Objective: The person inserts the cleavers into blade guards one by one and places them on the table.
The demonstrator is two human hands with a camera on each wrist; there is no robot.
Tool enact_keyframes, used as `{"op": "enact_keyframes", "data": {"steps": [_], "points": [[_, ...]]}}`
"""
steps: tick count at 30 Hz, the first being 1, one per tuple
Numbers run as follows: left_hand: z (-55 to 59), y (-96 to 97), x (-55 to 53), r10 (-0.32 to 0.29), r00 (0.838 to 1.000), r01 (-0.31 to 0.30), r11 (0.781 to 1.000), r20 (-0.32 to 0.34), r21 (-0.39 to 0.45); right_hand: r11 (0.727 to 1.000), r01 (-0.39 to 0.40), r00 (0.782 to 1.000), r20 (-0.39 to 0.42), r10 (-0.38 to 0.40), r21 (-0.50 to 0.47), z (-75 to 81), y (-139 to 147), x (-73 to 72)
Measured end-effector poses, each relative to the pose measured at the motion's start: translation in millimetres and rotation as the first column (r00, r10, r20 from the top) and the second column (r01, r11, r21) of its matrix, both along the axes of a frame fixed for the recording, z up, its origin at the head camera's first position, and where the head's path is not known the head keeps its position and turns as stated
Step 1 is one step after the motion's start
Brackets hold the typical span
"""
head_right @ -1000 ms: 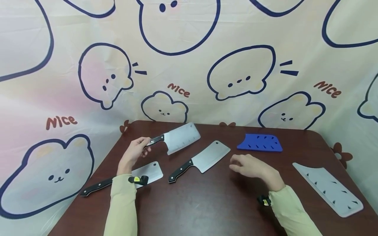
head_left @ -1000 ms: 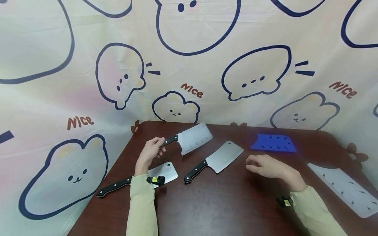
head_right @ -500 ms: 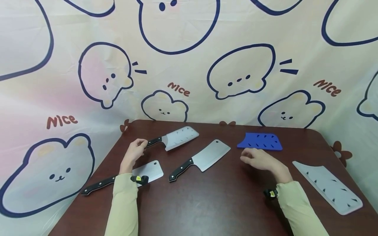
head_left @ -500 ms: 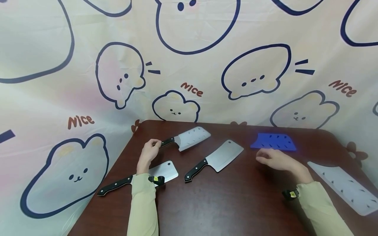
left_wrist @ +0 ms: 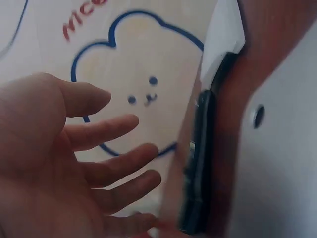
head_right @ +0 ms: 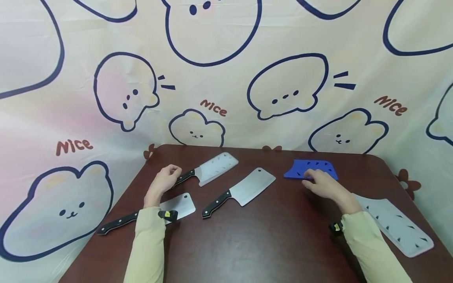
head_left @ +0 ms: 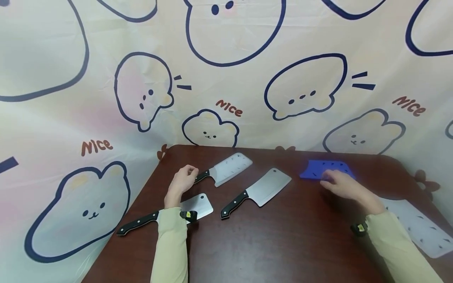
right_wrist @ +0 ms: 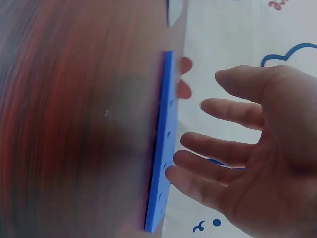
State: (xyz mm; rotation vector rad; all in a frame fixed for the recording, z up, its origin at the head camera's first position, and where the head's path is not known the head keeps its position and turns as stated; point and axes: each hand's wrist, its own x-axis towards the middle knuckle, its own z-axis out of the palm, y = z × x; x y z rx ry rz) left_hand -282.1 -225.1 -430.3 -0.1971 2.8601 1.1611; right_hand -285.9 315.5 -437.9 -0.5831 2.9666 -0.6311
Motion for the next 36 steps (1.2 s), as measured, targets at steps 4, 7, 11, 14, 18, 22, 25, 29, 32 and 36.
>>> {"op": "enact_keyframes", "data": {"steps": [4, 7, 11, 14, 18, 22, 25, 29, 32, 36], "points": [[10.4, 16.6, 3.0, -0.152, 0.987, 0.147, 0.982, -0.042, -0.116, 0.998, -0.013, 1.0, -0.01, 0.013, 0.054, -2.2, 7, -2.5], [12.1, 29.4, 5.4, -0.28, 0.959, 0.27, 0.948, -0.04, -0.169, 0.997, 0.001, 1.0, -0.003, -0.001, 0.082, -3.1, 12, -2.9], [13.0, 41.9, 12.3, -0.393, 0.919, 0.384, 0.903, -0.012, -0.191, 0.991, 0.041, 0.999, 0.001, -0.041, 0.125, -2.1, 15, -3.4], [15.5, 48.6, 19.6, -0.446, 0.895, 0.441, 0.881, 0.01, -0.173, 0.983, 0.046, 0.998, 0.023, -0.051, 0.178, -1.4, 16, -3.0], [18.6, 55.8, 29.3, -0.534, 0.845, 0.528, 0.835, 0.0, -0.152, 0.975, 0.053, 0.998, 0.03, -0.061, 0.217, -1.1, 16, -3.5], [19.6, 64.1, 38.4, -0.625, 0.781, 0.614, 0.772, -0.015, -0.167, 0.972, 0.049, 0.999, -0.002, -0.05, 0.228, -0.8, 19, -5.1], [19.0, 69.8, 45.7, -0.651, 0.759, 0.639, 0.748, -0.008, -0.176, 0.972, 0.047, 0.999, 0.01, -0.051, 0.232, -0.5, 18, -7.1], [17.6, 76.6, 50.6, -0.655, 0.755, 0.644, 0.737, 0.016, -0.205, 0.97, 0.049, 0.998, 0.016, -0.054, 0.24, -3.1, 20, -12.2], [16.0, 79.8, 50.2, -0.647, 0.76, 0.645, 0.737, 0.066, -0.203, 0.969, 0.048, 0.999, -0.006, -0.048, 0.243, -7.7, 23, -18.5], [12.8, 81.9, 50.3, -0.62, 0.773, 0.633, 0.745, 0.134, -0.211, 0.968, 0.064, 0.998, 0.008, -0.067, 0.244, -11.2, 24, -25.9]]}}
